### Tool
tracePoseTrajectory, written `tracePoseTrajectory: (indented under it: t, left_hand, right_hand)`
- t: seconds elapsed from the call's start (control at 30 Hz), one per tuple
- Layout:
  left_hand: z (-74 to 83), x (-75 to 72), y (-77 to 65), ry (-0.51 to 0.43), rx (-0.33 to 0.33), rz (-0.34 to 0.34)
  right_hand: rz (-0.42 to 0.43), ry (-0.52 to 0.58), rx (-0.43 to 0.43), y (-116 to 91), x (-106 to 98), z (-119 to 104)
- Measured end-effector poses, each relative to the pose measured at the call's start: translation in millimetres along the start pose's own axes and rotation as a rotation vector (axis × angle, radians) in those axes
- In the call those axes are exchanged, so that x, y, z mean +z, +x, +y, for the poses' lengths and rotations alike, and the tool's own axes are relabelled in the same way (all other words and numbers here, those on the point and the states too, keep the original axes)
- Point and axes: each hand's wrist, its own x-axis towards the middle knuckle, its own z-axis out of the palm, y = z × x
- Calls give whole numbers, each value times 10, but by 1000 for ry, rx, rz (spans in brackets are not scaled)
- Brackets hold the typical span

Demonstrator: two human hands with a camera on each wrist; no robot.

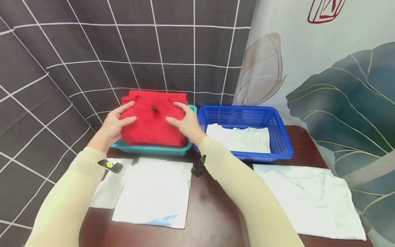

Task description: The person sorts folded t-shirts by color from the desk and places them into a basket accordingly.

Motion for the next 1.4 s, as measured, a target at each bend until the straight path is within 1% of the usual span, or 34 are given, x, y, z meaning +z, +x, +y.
tracePoseTrajectory:
  t: [0.1,0.27,0.37,0.5,0.73,0.83,1.0,1.03,1.1,1.2,1.3,1.4]
  left_hand:
    - [-14,-47,68,38,-32,24]
    - [-107,-107,142,88,-80,36]
    - [-176,-127,162,118,-115,35]
    - [-259,-157,174,154,-163,37]
    - [-395,-190,237,230,-199,37]
    - [-397,-161,249,264,-244,27]
    - [-465,-171,279,330,-299,22]
    - [-508,-195,299,343,-304,27]
    - [-539,-212,310,378,-305,41]
    - [-525,-235,298,455,-281,59]
    - [-453,-266,249,539,-236,73]
    - [-333,-284,149,585,-194,79]
  right_hand:
    - [0,-4,18,109,57,33]
    - [2,1,68,237,163,135]
    - [12,-41,95,272,227,201]
    - [9,-89,129,280,303,266]
    - [-3,-145,197,262,382,344]
    - [-16,-155,231,263,395,385]
    - [-33,-167,298,250,415,397]
    - [-34,-171,308,244,420,387]
    - [-40,-178,318,248,426,376]
    - [-37,-184,314,245,425,367]
    - [-15,-178,279,230,397,351]
    - [6,-167,228,195,328,314]
